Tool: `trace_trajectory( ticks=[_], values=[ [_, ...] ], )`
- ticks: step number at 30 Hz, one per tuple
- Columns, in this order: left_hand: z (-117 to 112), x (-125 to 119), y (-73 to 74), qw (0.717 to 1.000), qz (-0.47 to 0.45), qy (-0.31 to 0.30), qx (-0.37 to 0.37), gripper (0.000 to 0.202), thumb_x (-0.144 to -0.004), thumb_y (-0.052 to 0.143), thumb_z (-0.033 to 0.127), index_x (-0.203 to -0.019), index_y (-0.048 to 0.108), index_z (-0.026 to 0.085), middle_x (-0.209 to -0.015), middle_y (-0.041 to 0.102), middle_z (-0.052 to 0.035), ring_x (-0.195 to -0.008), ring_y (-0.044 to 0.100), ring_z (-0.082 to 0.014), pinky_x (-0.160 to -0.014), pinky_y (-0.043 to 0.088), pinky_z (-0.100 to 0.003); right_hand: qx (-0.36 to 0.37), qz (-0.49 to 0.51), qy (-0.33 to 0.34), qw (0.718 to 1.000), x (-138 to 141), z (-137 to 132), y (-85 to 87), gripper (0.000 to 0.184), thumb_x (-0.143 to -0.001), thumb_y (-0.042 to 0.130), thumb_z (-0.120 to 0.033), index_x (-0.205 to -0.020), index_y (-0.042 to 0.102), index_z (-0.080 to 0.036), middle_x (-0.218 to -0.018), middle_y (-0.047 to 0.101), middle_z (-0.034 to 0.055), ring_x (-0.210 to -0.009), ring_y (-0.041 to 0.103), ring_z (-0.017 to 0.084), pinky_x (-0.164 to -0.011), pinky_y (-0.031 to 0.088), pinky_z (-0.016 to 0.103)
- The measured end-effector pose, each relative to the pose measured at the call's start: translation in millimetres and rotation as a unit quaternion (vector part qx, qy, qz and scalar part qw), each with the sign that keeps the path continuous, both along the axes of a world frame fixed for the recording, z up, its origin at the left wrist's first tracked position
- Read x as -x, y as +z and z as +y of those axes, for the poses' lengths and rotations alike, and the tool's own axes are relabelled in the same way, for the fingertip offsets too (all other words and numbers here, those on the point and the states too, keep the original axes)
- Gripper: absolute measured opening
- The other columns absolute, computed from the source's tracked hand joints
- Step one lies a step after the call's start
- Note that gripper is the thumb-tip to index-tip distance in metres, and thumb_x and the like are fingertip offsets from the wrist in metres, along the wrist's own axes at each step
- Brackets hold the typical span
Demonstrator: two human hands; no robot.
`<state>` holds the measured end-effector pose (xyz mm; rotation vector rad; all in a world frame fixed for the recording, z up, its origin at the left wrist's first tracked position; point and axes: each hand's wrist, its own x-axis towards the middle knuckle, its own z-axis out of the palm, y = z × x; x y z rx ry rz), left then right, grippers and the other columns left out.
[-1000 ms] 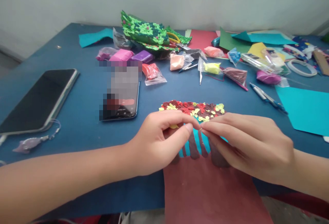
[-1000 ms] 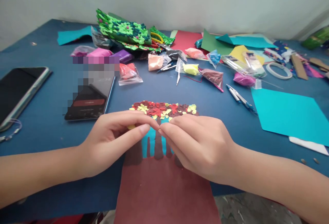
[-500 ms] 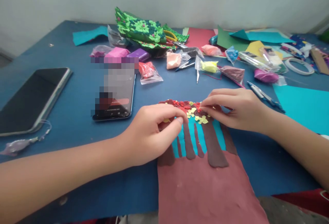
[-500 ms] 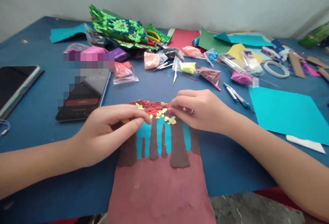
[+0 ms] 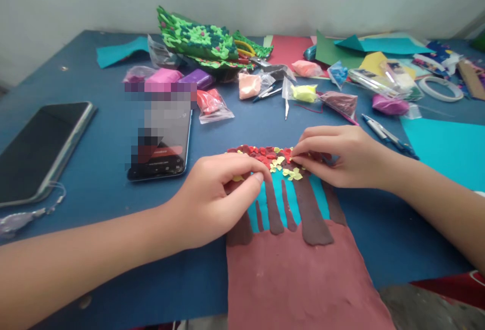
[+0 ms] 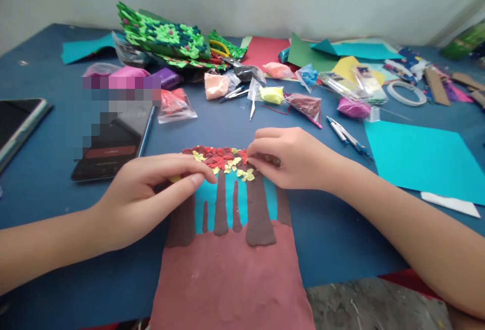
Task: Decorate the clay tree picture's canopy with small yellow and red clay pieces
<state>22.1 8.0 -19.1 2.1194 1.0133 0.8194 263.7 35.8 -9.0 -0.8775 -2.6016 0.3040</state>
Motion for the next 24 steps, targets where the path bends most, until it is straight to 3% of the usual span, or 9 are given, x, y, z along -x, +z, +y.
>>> trace_trajectory(
  ticks=[12, 24],
  values=[
    [0.3, -1.0, 0.8, 1.000, -0.009, -0.013, 0.000, 0.020, -0.084, 0.049, 0.012, -0.079, 0.068, 0.016, -0.063, 0.061, 0.0047, -0.053, 0.050, -0.0060, -0.050, 0.038, -0.014, 0.044, -0.006, 0.025, 0.999, -2.9, -0.8, 4.7, 0.030, -0.075, 0.042, -0.004, -0.095, 0.060, -0.016, -0.081, 0.059, 0.0028, -0.065, 0.053, 0.009, -0.055, 0.041, 0.021],
    [-0.2, -0.7, 1.7, 1.000, -0.002, -0.011, 0.005, 0.021, -0.084, 0.049, 0.013, -0.077, 0.067, 0.017, -0.061, 0.059, 0.0048, -0.050, 0.047, -0.0062, -0.049, 0.037, -0.015, 0.065, -0.008, 0.025, 0.998, -2.9, -0.7, 3.7, 0.031, -0.070, 0.041, -0.004, -0.093, 0.058, -0.017, -0.082, 0.057, 0.0027, -0.066, 0.050, 0.010, -0.057, 0.038, 0.021]
  ],
)
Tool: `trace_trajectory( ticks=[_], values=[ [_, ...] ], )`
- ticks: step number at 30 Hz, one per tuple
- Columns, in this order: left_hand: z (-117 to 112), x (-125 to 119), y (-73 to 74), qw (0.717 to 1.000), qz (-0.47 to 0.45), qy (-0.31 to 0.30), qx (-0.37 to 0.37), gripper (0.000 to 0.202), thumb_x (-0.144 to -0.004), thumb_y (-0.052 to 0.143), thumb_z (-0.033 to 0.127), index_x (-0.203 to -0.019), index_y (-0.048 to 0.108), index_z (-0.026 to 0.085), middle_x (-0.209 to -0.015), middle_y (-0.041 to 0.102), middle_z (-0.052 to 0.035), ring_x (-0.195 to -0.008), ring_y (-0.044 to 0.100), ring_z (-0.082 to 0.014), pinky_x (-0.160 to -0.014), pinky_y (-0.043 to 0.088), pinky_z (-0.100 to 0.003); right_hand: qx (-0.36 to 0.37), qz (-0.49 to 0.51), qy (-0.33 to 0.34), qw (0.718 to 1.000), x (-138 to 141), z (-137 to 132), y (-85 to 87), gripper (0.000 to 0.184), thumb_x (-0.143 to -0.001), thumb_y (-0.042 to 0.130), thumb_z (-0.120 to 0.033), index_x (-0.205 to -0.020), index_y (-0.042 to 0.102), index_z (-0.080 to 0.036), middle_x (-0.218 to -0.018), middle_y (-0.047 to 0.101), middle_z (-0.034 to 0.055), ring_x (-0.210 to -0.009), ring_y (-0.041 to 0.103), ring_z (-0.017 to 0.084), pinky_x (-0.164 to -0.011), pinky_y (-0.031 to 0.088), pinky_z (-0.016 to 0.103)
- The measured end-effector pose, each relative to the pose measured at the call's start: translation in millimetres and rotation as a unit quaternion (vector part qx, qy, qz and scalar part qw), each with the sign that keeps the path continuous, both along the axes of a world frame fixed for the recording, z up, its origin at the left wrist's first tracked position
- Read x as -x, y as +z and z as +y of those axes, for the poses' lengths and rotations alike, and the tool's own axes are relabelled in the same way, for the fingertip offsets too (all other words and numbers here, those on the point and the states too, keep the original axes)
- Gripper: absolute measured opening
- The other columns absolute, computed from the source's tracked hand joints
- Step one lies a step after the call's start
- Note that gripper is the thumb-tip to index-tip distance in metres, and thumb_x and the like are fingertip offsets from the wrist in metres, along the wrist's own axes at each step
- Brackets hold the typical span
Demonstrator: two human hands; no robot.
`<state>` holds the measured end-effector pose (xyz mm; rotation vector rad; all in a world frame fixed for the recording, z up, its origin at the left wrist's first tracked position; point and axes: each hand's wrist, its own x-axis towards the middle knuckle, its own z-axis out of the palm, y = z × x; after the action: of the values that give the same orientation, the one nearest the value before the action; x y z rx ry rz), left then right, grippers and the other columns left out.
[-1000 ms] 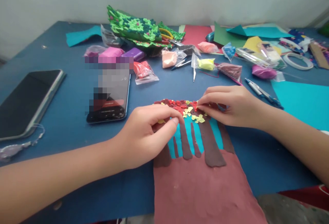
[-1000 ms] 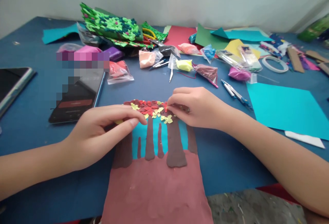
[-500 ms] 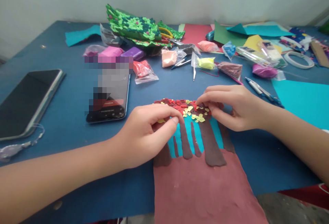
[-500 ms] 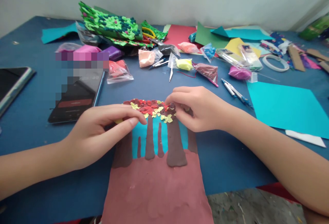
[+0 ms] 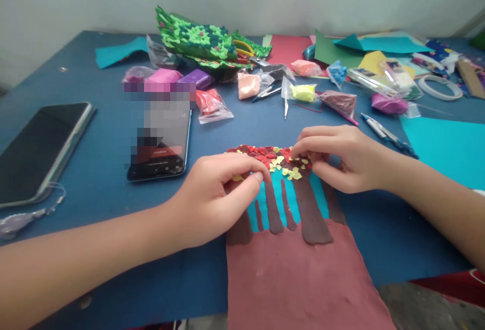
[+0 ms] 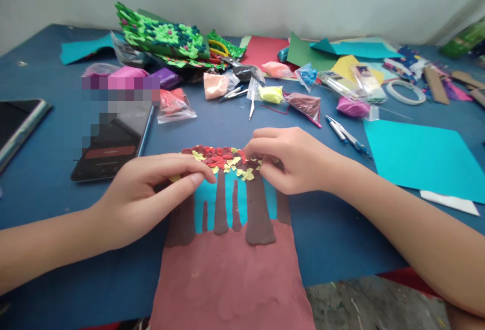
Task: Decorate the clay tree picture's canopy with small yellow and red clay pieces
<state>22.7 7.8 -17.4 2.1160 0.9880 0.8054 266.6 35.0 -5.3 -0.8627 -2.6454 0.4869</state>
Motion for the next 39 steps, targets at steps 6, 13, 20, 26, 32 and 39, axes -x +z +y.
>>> trace_trajectory(
  ticks=[6, 13, 20, 26, 32, 39],
  values=[
    [1, -1, 0.4, 1.000, 0.009, 0.006, -0.001, 0.021, -0.084, 0.048, 0.014, -0.077, 0.068, 0.017, -0.063, 0.062, 0.0036, -0.053, 0.051, -0.0076, -0.050, 0.038, -0.015, -0.004, -0.006, 0.001, 1.000, -1, 1, -0.1, 0.031, -0.071, 0.042, -0.005, -0.095, 0.057, -0.017, -0.081, 0.056, 0.0023, -0.063, 0.048, 0.009, -0.056, 0.036, 0.022],
    [1, 0, 0.8, 1.000, 0.012, 0.007, 0.007, 0.022, -0.085, 0.048, 0.016, -0.077, 0.068, 0.017, -0.062, 0.062, 0.0032, -0.052, 0.051, -0.0082, -0.049, 0.038, -0.016, -0.007, -0.010, 0.001, 1.000, 0, 0, 0.3, 0.030, -0.072, 0.042, -0.005, -0.094, 0.058, -0.017, -0.081, 0.057, 0.0028, -0.064, 0.049, 0.009, -0.055, 0.036, 0.021],
    [0, -1, 3.0, 1.000, 0.019, 0.010, 0.020, 0.023, -0.086, 0.047, 0.020, -0.078, 0.068, 0.016, -0.065, 0.063, 0.0014, -0.055, 0.053, -0.0099, -0.050, 0.040, -0.018, -0.040, 0.000, -0.009, 0.999, 1, -2, -1.5, 0.027, -0.075, 0.040, -0.007, -0.091, 0.059, -0.019, -0.084, 0.059, 0.0039, -0.063, 0.052, 0.011, -0.055, 0.039, 0.024],
    [-3, 4, 3.7, 1.000, -0.002, -0.009, 0.010, 0.021, -0.091, 0.038, 0.019, -0.095, 0.059, 0.017, -0.062, 0.053, 0.0037, -0.051, 0.048, -0.0088, -0.048, 0.040, -0.018, -0.229, 0.056, -0.073, 0.969, 4, -11, 12.2, 0.026, -0.081, 0.042, -0.007, -0.094, 0.057, -0.023, -0.076, 0.060, 0.0029, -0.061, 0.053, 0.011, -0.054, 0.042, 0.025],
    [-18, 4, 0.8, 0.977, -0.065, -0.182, -0.087, 0.031, -0.091, 0.036, 0.010, -0.121, 0.040, 0.016, -0.090, 0.065, -0.0047, -0.076, 0.062, -0.0135, -0.066, 0.051, -0.021, -0.367, -0.009, 0.032, 0.930, 23, -67, 14.9, 0.019, -0.088, 0.050, -0.035, -0.099, 0.061, -0.024, -0.076, 0.064, 0.0022, -0.067, 0.057, 0.015, -0.053, 0.044, 0.030],
    [-30, -2, 7.7, 0.925, -0.075, -0.323, -0.187, 0.028, -0.097, 0.025, 0.016, -0.123, 0.033, 0.006, -0.078, 0.065, -0.0110, -0.064, 0.062, -0.0192, -0.062, 0.052, -0.029, -0.264, -0.055, -0.056, 0.961, 33, -106, 6.3, 0.030, -0.088, 0.047, -0.052, -0.093, 0.064, -0.028, -0.072, 0.064, 0.0023, -0.068, 0.059, 0.016, -0.052, 0.046, 0.030]
  ],
)
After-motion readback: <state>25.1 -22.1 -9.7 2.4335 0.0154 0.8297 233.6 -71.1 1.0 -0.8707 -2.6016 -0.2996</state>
